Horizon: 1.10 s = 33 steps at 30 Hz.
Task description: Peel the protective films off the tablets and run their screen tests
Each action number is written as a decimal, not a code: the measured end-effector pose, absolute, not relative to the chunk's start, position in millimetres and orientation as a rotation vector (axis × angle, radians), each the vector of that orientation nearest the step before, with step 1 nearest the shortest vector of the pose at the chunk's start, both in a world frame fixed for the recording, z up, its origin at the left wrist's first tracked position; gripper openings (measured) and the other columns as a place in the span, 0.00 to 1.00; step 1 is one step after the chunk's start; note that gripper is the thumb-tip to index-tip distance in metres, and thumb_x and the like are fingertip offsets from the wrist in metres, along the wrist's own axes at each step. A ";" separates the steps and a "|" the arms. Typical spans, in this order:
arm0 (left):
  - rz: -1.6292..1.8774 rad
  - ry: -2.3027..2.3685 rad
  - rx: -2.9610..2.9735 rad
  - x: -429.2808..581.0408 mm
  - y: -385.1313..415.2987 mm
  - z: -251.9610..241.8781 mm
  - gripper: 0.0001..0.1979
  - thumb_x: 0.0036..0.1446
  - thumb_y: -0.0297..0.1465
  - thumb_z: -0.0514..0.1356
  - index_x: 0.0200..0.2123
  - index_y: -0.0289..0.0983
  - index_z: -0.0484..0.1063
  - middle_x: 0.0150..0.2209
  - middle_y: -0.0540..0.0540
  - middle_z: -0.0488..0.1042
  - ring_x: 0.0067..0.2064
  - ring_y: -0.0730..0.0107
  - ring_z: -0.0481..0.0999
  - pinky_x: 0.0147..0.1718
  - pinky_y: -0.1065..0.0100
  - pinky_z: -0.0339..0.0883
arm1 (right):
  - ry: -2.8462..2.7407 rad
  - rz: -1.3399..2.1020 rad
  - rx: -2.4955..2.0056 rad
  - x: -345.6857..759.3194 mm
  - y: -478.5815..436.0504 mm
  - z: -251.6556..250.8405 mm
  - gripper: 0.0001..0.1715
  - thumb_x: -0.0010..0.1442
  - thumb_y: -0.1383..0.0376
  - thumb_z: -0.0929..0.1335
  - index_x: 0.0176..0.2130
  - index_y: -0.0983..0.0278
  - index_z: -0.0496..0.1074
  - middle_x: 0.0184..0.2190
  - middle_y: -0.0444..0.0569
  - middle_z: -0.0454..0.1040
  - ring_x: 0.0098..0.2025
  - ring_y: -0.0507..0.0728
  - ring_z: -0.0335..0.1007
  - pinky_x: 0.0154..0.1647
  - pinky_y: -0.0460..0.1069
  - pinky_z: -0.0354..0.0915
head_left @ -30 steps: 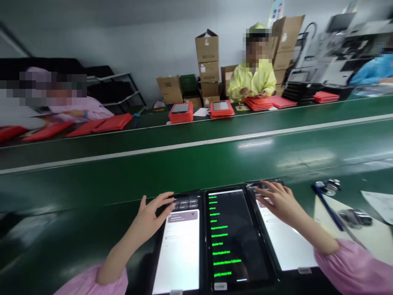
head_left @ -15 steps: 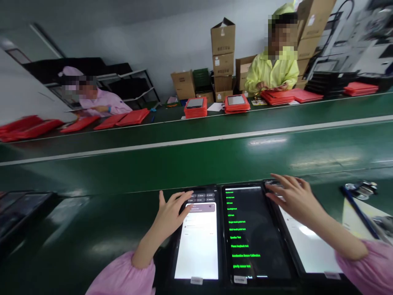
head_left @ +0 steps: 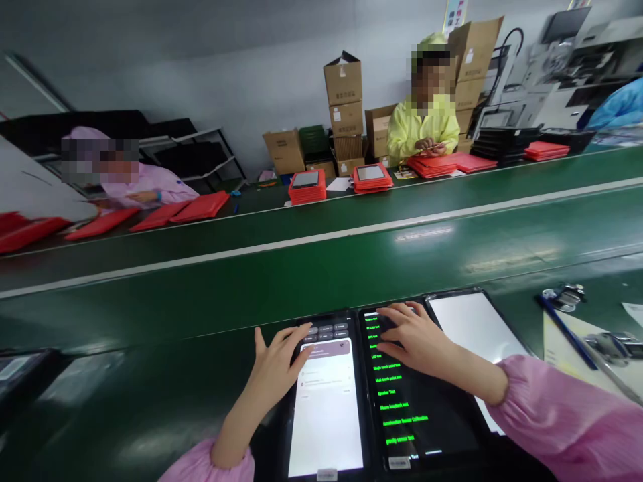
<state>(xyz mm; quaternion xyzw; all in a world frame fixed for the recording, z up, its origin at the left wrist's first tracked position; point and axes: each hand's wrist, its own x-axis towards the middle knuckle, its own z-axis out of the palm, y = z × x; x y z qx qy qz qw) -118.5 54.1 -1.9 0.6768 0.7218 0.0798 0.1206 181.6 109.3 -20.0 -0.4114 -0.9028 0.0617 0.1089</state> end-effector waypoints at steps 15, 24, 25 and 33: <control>0.352 2.125 2.006 -118.9 50.5 -3.8 0.20 0.62 0.44 0.53 0.54 0.53 0.73 0.58 0.52 0.69 0.70 0.72 0.62 0.77 0.37 0.32 | -2.699 0.250 -1.427 179.1 118.3 -18.6 0.18 0.72 0.59 0.67 0.58 0.50 0.75 0.69 0.46 0.55 0.66 0.64 0.56 0.66 0.66 0.56; 0.093 1.993 2.154 -69.7 51.5 3.2 0.21 0.63 0.47 0.50 0.57 0.57 0.71 0.65 0.58 0.62 0.72 0.70 0.58 0.76 0.33 0.30 | -2.680 0.288 -1.458 176.6 122.3 -16.7 0.17 0.73 0.59 0.64 0.57 0.51 0.76 0.68 0.45 0.56 0.67 0.62 0.55 0.66 0.64 0.56; 0.085 1.982 2.187 -67.0 53.4 3.0 0.22 0.63 0.47 0.49 0.57 0.55 0.71 0.65 0.56 0.62 0.72 0.68 0.58 0.75 0.31 0.31 | -2.677 0.276 -1.452 175.9 122.4 -18.2 0.17 0.73 0.60 0.64 0.56 0.51 0.77 0.68 0.45 0.56 0.68 0.63 0.54 0.67 0.65 0.56; 0.138 1.907 2.391 -66.1 53.8 -10.1 0.26 0.63 0.51 0.44 0.55 0.53 0.73 0.63 0.52 0.65 0.66 0.66 0.62 0.69 0.24 0.39 | -2.258 -0.250 -1.022 252.3 126.3 -18.3 0.23 0.74 0.53 0.60 0.52 0.59 0.79 0.57 0.52 0.70 0.52 0.66 0.71 0.47 0.64 0.70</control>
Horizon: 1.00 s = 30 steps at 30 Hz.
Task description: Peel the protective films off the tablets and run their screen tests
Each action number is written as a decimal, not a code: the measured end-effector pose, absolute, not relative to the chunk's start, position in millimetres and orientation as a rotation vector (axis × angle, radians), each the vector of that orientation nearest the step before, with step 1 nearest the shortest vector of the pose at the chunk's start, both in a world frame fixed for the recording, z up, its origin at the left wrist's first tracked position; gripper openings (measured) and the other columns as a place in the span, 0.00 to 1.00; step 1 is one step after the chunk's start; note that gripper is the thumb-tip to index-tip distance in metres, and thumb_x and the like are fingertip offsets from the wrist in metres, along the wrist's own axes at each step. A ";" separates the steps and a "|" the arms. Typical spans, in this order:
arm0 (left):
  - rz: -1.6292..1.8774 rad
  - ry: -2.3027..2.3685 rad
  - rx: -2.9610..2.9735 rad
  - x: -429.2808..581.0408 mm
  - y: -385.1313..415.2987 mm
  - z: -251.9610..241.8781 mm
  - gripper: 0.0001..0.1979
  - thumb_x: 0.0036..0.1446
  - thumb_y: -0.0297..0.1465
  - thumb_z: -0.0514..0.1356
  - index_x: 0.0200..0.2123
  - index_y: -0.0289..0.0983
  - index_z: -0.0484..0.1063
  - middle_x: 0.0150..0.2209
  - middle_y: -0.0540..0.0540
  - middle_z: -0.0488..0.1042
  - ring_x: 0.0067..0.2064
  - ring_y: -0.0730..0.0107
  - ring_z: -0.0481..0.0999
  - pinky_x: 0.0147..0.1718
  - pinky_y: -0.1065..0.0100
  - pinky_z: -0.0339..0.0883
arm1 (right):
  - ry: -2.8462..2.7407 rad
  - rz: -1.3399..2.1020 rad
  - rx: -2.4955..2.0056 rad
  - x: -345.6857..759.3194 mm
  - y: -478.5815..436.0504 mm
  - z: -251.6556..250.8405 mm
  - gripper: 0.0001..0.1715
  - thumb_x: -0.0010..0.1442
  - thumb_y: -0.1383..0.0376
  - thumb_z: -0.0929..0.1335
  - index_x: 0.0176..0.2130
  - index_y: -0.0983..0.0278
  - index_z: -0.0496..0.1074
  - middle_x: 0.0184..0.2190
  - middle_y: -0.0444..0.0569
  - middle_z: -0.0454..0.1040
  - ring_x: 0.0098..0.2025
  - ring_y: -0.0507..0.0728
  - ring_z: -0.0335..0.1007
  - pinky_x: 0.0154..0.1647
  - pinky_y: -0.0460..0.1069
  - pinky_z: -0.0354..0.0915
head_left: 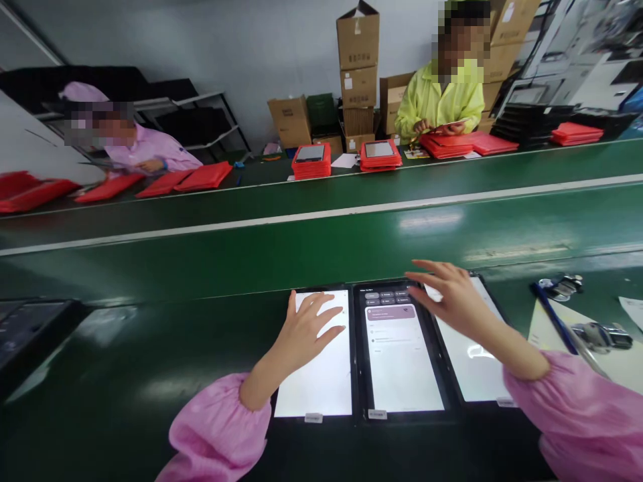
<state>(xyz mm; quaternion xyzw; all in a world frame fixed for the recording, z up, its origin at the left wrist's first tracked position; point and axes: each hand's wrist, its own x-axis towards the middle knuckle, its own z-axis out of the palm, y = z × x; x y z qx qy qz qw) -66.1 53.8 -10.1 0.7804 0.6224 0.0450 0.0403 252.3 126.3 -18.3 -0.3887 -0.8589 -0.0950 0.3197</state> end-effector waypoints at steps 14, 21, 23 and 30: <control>0.049 1.739 2.888 -18.7 74.8 -9.0 0.27 0.63 0.52 0.45 0.58 0.53 0.70 0.65 0.55 0.62 0.65 0.64 0.60 0.69 0.28 0.37 | -2.112 -0.499 -1.481 379.3 100.0 -74.4 0.42 0.76 0.48 0.47 0.42 0.56 0.83 0.52 0.52 0.74 0.49 0.62 0.73 0.40 0.56 0.68; -0.358 1.668 2.278 45.1 88.9 11.5 0.30 0.63 0.51 0.41 0.67 0.59 0.55 0.73 0.61 0.39 0.77 0.66 0.40 0.76 0.37 0.15 | -2.056 -0.487 -1.150 340.2 71.0 -52.4 0.25 0.78 0.59 0.55 0.46 0.63 0.78 0.51 0.47 0.73 0.51 0.56 0.65 0.49 0.52 0.58; -0.350 1.663 2.296 53.0 90.2 11.2 0.30 0.63 0.51 0.40 0.67 0.58 0.56 0.73 0.62 0.39 0.77 0.67 0.40 0.76 0.37 0.14 | -2.080 -0.435 -1.091 331.6 62.1 -49.3 0.23 0.78 0.60 0.57 0.46 0.63 0.77 0.51 0.47 0.73 0.51 0.55 0.65 0.50 0.52 0.57; -0.286 1.622 2.464 58.3 95.7 4.7 0.31 0.63 0.51 0.39 0.65 0.52 0.62 0.72 0.54 0.44 0.76 0.59 0.48 0.72 0.28 0.22 | -2.065 -0.343 -1.049 324.4 49.3 -51.7 0.19 0.77 0.62 0.58 0.46 0.63 0.76 0.50 0.47 0.73 0.51 0.56 0.65 0.51 0.51 0.57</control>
